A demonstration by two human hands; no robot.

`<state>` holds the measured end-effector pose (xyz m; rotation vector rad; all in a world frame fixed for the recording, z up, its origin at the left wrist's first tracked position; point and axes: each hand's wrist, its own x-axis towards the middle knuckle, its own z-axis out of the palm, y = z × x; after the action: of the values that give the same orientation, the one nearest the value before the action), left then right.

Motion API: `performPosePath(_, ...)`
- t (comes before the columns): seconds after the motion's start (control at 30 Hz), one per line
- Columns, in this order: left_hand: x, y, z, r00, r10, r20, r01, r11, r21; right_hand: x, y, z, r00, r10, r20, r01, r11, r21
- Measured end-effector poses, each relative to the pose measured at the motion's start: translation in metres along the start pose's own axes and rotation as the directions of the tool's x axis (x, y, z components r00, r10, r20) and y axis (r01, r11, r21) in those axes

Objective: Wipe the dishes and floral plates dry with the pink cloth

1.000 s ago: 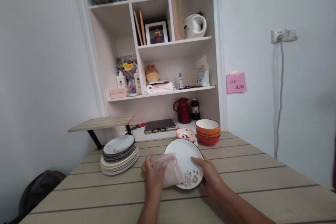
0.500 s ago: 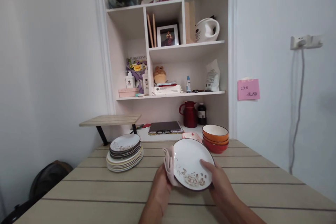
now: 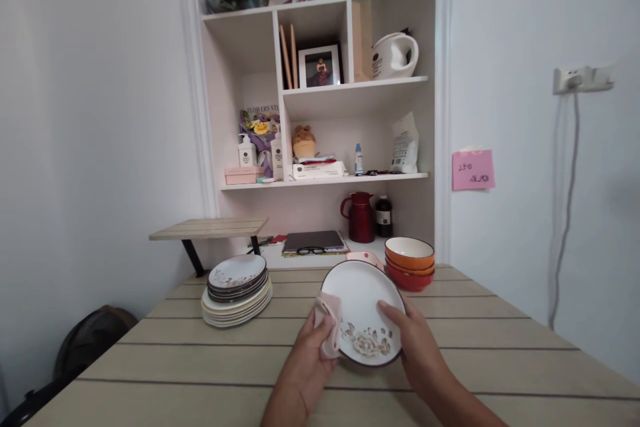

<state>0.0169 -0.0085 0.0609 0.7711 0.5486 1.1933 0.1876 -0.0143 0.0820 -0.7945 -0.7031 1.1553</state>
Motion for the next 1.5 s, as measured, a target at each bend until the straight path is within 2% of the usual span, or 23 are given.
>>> performPosePath(0.13, 0.004, -0.004, -0.005, 0.999, 0.016, -0.046, -0.015, 1.000, 0.026, -0.003, 0.003, 0.000, 0.998, -0.015, 0.067, 0.016, 1.000, -0.010)
performPosePath(0.27, 0.010, -0.005, -0.007, 0.986, 0.081, -0.149, -0.074, 0.996, 0.052, -0.010, 0.006, 0.004, 0.987, 0.050, 0.153, -0.050, 0.999, -0.001)
performPosePath(0.4, 0.015, -0.004, -0.009, 0.963, 0.176, -0.202, -0.161, 0.983, 0.087, -0.017, 0.005, 0.010, 0.969, 0.090, 0.228, -0.098, 0.995, 0.024)
performPosePath(0.5, 0.016, -0.002, -0.010, 0.949, 0.228, -0.218, -0.209, 0.972, 0.109, -0.018, -0.001, 0.010, 0.950, 0.152, 0.272, -0.144, 0.988, -0.050)
performPosePath(0.63, 0.013, 0.005, -0.012, 0.947, 0.230, -0.226, -0.202, 0.969, 0.141, -0.018, -0.010, 0.006, 0.893, 0.279, 0.352, -0.220, 0.955, -0.198)
performPosePath(0.7, 0.011, 0.007, -0.012, 0.945, 0.234, -0.227, -0.199, 0.966, 0.165, -0.019, -0.013, 0.004, 0.883, 0.303, 0.358, -0.233, 0.946, -0.227)
performPosePath(0.97, 0.008, 0.010, -0.006, 0.952, 0.273, -0.136, -0.237, 0.943, 0.234, -0.019, -0.021, 0.006, 0.919, 0.264, 0.292, -0.213, 0.958, -0.193)
performPosePath(1.07, 0.006, 0.011, -0.003, 0.938, 0.321, -0.132, -0.260, 0.903, 0.342, -0.013, -0.025, 0.005, 0.958, 0.167, 0.232, -0.102, 0.957, -0.270)
performPosePath(1.17, 0.004, 0.010, 0.002, 0.936, 0.349, -0.054, -0.292, 0.851, 0.437, -0.007, -0.030, 0.002, 0.972, 0.038, 0.230, 0.044, 0.939, -0.342)
performPosePath(1.27, 0.004, 0.008, 0.007, 0.925, 0.379, 0.018, -0.344, 0.817, 0.463, -0.004, -0.034, -0.001, 0.961, 0.055, 0.272, 0.057, 0.920, -0.387)
performPosePath(1.37, 0.002, 0.009, 0.009, 0.922, 0.387, 0.010, -0.348, 0.816, 0.462, -0.005, -0.031, -0.001, 0.954, 0.085, 0.287, 0.025, 0.932, -0.360)
performPosePath(1.5, 0.001, 0.010, 0.012, 0.936, 0.347, -0.058, -0.300, 0.873, 0.385, -0.007, -0.021, 0.003, 0.977, -0.022, 0.210, 0.087, 0.948, -0.306)
